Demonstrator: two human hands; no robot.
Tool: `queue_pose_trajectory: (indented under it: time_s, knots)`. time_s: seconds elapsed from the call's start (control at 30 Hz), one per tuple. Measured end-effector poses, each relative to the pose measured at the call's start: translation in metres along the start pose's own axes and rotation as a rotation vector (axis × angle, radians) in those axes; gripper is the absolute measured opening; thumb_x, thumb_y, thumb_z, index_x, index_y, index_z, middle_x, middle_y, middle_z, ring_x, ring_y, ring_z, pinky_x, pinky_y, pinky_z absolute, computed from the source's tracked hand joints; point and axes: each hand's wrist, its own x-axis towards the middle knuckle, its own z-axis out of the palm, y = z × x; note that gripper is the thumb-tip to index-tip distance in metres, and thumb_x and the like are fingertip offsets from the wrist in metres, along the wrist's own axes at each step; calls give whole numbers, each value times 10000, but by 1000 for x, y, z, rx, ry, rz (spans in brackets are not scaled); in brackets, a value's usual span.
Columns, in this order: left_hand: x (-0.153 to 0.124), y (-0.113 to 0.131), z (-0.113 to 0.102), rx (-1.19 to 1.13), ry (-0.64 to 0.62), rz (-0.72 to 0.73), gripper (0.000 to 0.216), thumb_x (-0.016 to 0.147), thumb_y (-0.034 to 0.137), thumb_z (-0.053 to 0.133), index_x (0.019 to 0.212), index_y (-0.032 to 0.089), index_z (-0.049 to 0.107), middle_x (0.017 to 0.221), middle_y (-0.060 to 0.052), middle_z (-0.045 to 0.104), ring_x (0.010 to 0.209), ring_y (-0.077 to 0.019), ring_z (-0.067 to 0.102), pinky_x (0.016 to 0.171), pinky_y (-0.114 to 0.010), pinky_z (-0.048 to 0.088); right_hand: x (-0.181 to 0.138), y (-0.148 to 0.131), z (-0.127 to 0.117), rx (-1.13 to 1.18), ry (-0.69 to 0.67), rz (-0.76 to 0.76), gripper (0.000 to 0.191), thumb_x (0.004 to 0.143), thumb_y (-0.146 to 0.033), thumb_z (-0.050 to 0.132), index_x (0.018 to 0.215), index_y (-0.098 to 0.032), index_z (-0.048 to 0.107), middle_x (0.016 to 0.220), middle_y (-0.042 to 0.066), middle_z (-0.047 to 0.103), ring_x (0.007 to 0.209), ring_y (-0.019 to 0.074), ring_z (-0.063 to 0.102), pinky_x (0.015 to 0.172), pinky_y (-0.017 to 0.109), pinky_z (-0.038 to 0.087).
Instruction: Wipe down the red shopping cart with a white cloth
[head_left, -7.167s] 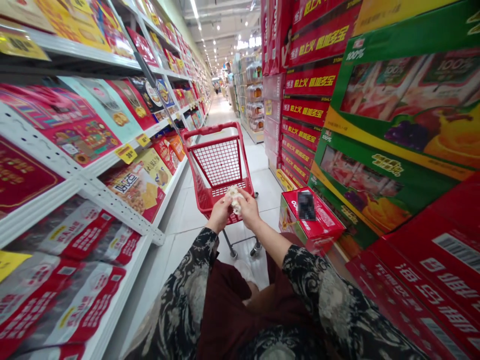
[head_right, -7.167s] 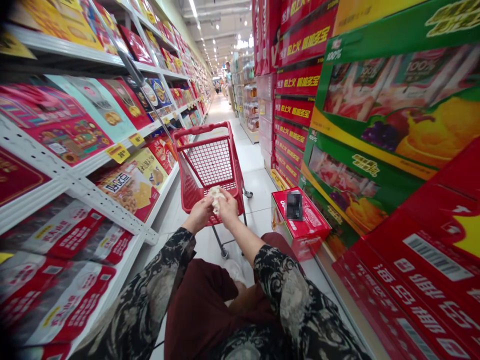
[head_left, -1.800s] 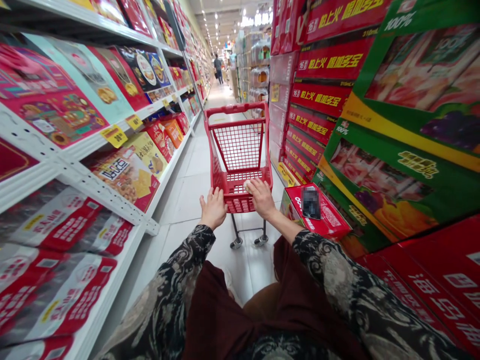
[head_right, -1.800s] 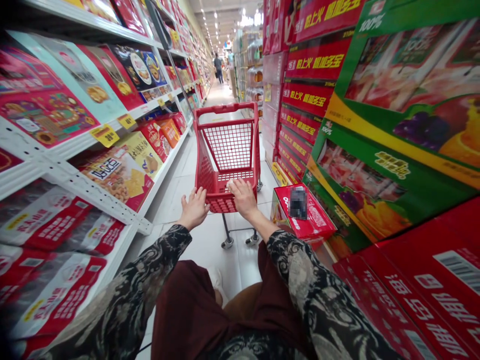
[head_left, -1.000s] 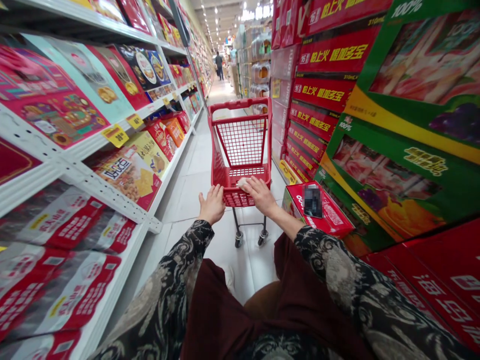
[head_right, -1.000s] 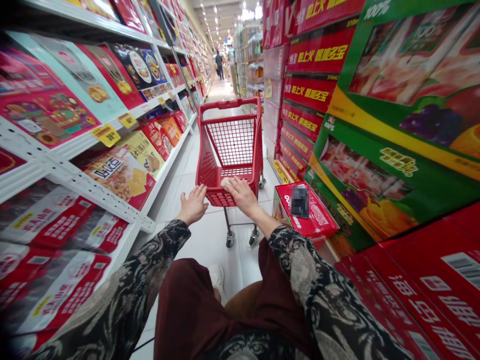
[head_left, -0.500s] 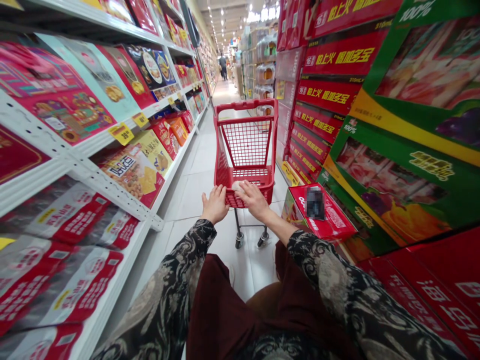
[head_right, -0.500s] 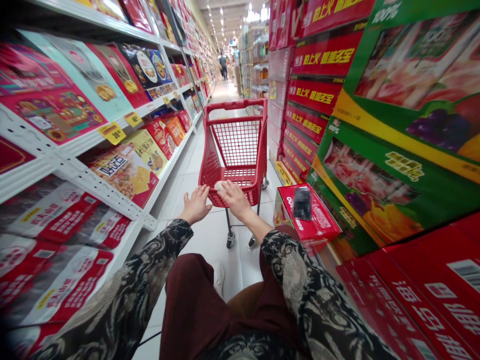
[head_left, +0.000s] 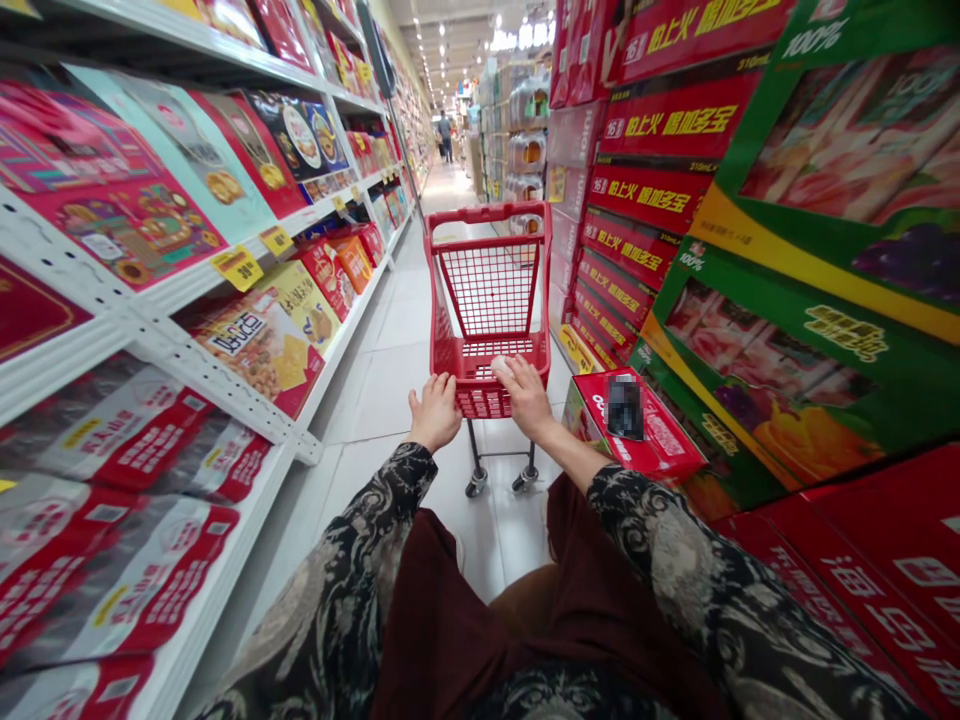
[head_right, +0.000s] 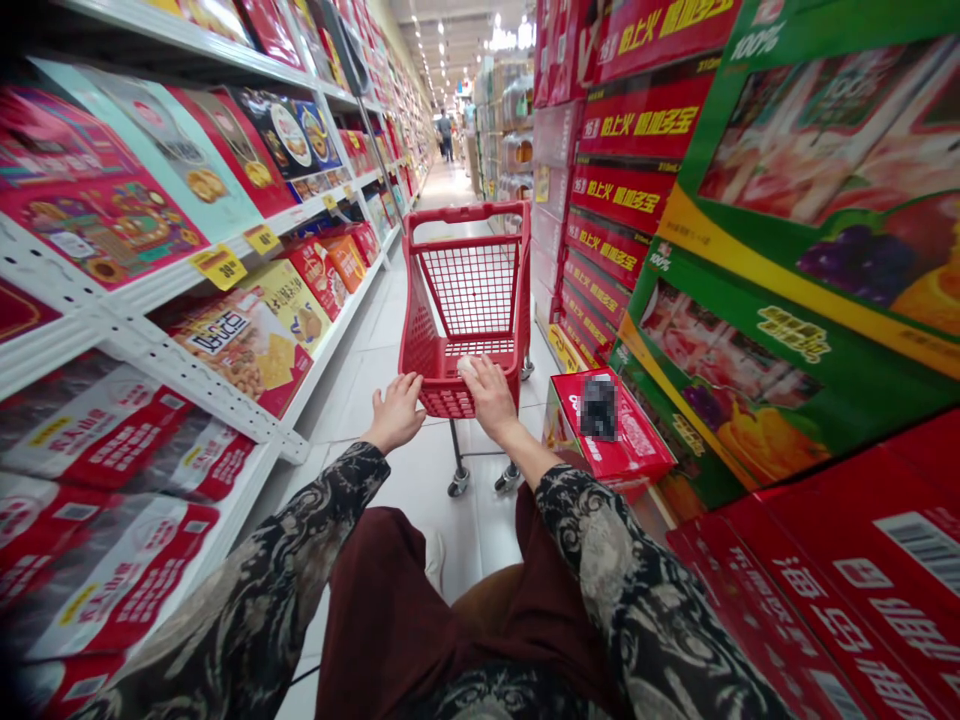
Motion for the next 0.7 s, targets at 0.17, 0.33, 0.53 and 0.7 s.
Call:
queue_pose_trajectory:
  time_s: [0.17, 0.33, 0.53, 0.7]
  knots:
    - [-1, -4, -4, -7, -45, 9, 577, 818, 237, 356, 1388, 185, 282, 1498, -88, 248, 1373, -253, 203, 1055, -621, 208, 0, -16, 5, 35, -60, -120, 410, 872, -69, 395, 1221, -209, 559, 1368, 78, 466, 1340, 206, 304, 1074, 423, 304]
    - [-1, -8, -1, 7, -36, 32, 581, 819, 190, 317, 1397, 178, 263, 1505, -84, 227, 1378, -243, 194, 1053, -629, 202, -8, 16, -12, 33, -2, -84, 412, 887, -72, 365, 1209, -230, 569, 1356, 56, 480, 1334, 192, 314, 1084, 428, 293]
    - [3, -4, 3, -15, -40, 14, 598, 811, 220, 349, 1401, 182, 254, 1512, -80, 207, 1388, -251, 161, 1056, -618, 204, -14, 37, -19, 39, 79, 41, 429, 872, -78, 371, 1239, -212, 549, 1377, 77, 451, 1347, 208, 281, 1089, 437, 285]
    - [5, -4, -4, -25, -17, 45, 558, 808, 195, 346, 1365, 207, 323, 1475, -98, 302, 1358, -249, 242, 1053, -632, 176, -6, 27, -5, 24, 73, 71, 488, 855, -44, 344, 1273, -229, 513, 1367, 59, 461, 1349, 211, 274, 1087, 457, 266]
